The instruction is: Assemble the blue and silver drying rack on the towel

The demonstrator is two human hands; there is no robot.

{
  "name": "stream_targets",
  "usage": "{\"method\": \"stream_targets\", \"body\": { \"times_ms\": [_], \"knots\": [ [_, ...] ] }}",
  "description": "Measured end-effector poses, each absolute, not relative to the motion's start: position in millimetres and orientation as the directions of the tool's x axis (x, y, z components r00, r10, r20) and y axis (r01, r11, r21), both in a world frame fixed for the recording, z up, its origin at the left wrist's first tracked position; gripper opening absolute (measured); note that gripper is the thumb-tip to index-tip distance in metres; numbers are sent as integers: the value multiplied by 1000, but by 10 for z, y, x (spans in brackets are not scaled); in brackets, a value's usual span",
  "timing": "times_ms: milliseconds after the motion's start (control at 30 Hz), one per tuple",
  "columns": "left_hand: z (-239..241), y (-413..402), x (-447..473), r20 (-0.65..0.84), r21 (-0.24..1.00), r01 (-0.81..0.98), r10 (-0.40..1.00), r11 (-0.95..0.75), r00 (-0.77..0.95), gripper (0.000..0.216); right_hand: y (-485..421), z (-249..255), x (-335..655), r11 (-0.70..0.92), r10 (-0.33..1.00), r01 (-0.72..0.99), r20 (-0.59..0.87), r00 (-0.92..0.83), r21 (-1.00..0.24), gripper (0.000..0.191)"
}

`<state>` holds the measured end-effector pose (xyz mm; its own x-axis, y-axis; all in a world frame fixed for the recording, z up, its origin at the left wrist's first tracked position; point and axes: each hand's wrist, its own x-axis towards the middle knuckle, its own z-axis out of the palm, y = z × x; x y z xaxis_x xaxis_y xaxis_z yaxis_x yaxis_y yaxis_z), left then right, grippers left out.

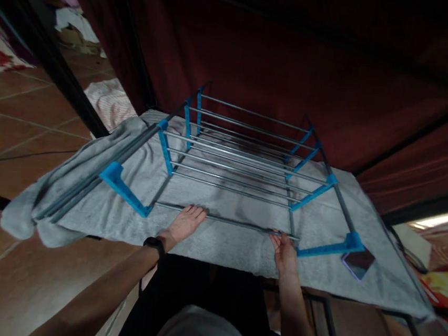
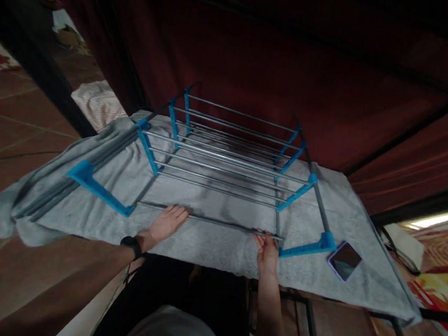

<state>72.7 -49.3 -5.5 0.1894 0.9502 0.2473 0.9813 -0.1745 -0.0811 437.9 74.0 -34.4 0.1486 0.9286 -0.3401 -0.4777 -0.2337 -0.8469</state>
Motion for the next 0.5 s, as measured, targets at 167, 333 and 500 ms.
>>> {"method": "stream_targets", "body": {
  "times_ms": [167, 333, 500],
  "knots": [
    [-104, -441, 646, 322, -60, 978, 924, -199, 208, 32, 716, -242, 4283, -204, 918, -534, -350, 187, -821, 20],
    [-185, -387, 574, 334, -84, 985, 927, -153, 173, 42, 725, -213, 4247, -189, 929, -559, -331, 163, -807, 25],
    [-220, -380, 532, 329, -128, 978, 923, -164, 198, 42, 704, -211, 4243, -176, 939, -600, -316, 136, -781, 26]
  ]
}}
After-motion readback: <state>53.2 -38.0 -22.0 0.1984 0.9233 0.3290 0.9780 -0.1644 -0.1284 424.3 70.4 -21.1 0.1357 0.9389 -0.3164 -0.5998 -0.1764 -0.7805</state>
